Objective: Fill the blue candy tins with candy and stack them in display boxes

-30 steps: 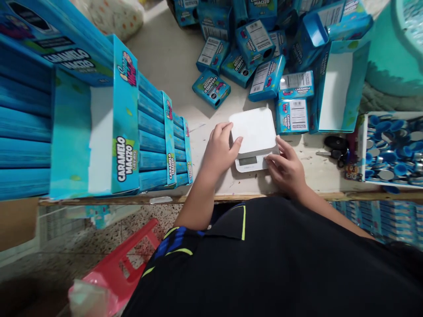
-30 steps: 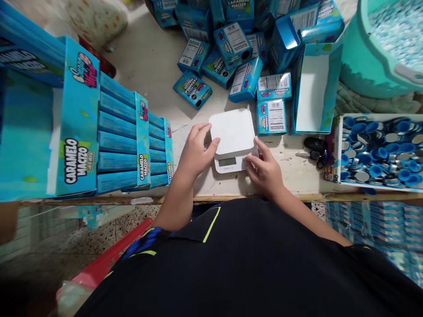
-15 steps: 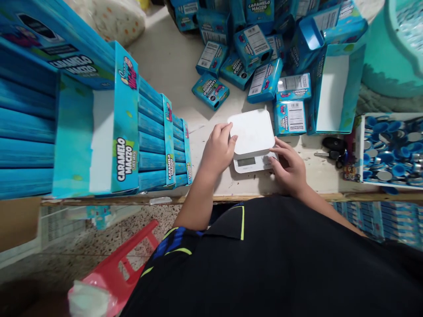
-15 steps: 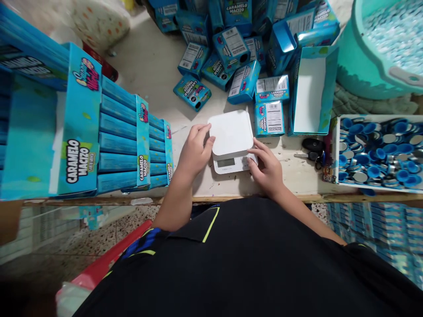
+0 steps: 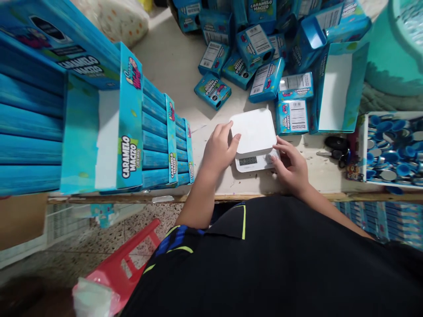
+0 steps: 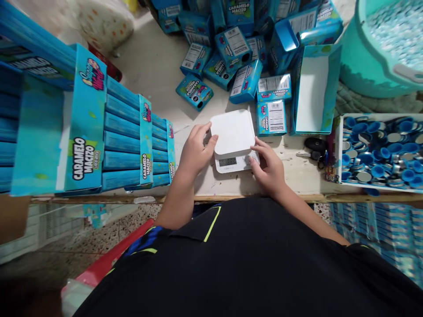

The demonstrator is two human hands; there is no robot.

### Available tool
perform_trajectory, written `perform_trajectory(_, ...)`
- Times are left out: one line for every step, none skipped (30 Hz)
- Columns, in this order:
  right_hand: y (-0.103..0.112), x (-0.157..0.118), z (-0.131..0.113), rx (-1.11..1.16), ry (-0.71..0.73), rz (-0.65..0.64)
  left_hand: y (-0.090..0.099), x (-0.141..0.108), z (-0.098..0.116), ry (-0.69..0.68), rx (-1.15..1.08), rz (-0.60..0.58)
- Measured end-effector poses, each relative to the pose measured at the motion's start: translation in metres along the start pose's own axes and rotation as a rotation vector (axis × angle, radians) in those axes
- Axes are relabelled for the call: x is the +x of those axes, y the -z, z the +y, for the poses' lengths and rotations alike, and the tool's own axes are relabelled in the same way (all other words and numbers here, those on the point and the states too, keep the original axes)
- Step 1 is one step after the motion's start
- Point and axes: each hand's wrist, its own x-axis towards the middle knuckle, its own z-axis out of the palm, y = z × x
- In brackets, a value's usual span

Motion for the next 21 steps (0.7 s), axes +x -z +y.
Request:
perform_trajectory(-0.0004,-0.0001,0.0003,0.0,-0.007,-0.002,-0.0001,-0.0001,0.0002,0.004,0.002,-0.003)
perform_trajectory(-0.0008,-0.0003,0.0008,0.0,-0.013,-0.003,-0.0002,-0.0001,0.0006,0.01,0.004,-0.007)
perform_trajectory(-0.0013,-0.0006,0.0015,0.004,-0.015,-0.006,-0.0001,-0.0001,0.0009,0.015,0.007,-0.009)
perform_trajectory(-0.0018,-0.0008,0.0024,0.013,-0.017,-0.006,-0.0001,0.0,0.0013,0.02,0.01,-0.009)
perform_trajectory(-0.0023,-0.0011,0.0033,0.026,-0.018,-0.005,0.0001,0.0001,0.0018,0.019,0.011,-0.006)
perform_trajectory(-0.0027,-0.0013,0.0043,0.039,-0.02,-0.004,0.0003,0.0002,0.0024,0.01,0.007,0.002)
perform_trajectory(-0.003,-0.0016,0.0052,0.052,-0.022,-0.002,0.0005,0.0003,0.0031,-0.006,-0.001,0.016)
perform_trajectory(-0.0032,-0.0017,0.0059,0.063,-0.023,-0.001,0.0008,0.0005,0.0039,-0.028,-0.013,0.036)
perform_trajectory(-0.0032,-0.0017,0.0064,0.07,-0.024,-0.003,0.0011,0.0006,0.0048,-0.053,-0.027,0.056)
perform_trajectory(-0.0031,-0.0017,0.0066,0.072,-0.025,-0.007,0.0014,0.0006,0.0057,-0.077,-0.039,0.076)
perform_trajectory(-0.003,-0.0015,0.0067,0.07,-0.025,-0.011,0.0017,0.0007,0.0065,-0.097,-0.048,0.093)
perform_trajectory(-0.0027,-0.0013,0.0068,0.064,-0.024,-0.014,0.0018,0.0007,0.0073,-0.112,-0.052,0.105)
perform_trajectory(-0.0024,-0.0011,0.0067,0.059,-0.023,-0.015,0.0018,0.0007,0.0078,-0.124,-0.052,0.114)
perform_trajectory(-0.0021,-0.0009,0.0067,0.056,-0.024,-0.017,0.0017,0.0007,0.008,-0.136,-0.052,0.12)
perform_trajectory(-0.0019,-0.0007,0.0068,0.058,-0.023,-0.017,0.0014,0.0008,0.008,-0.149,-0.05,0.124)
perform_trajectory(-0.0017,-0.0006,0.007,0.065,-0.02,-0.015,0.001,0.0009,0.0077,-0.165,-0.047,0.128)
perform_trajectory(-0.0016,-0.0006,0.0072,0.072,-0.015,-0.017,0.0004,0.0011,0.0071,-0.181,-0.044,0.13)
perform_trajectory(-0.0015,-0.0007,0.0075,0.076,-0.007,-0.017,-0.0002,0.0012,0.0064,-0.195,-0.039,0.132)
perform_trajectory(-0.0014,-0.001,0.0078,0.074,0.002,-0.017,-0.0009,0.0014,0.0057,-0.207,-0.034,0.133)
perform_trajectory(-0.0014,-0.0013,0.0081,0.067,0.011,-0.017,-0.0015,0.0015,0.0049,-0.217,-0.03,0.135)
perform_trajectory(-0.0015,-0.0016,0.0083,0.055,0.018,-0.017,-0.0021,0.0016,0.0041,-0.227,-0.027,0.137)
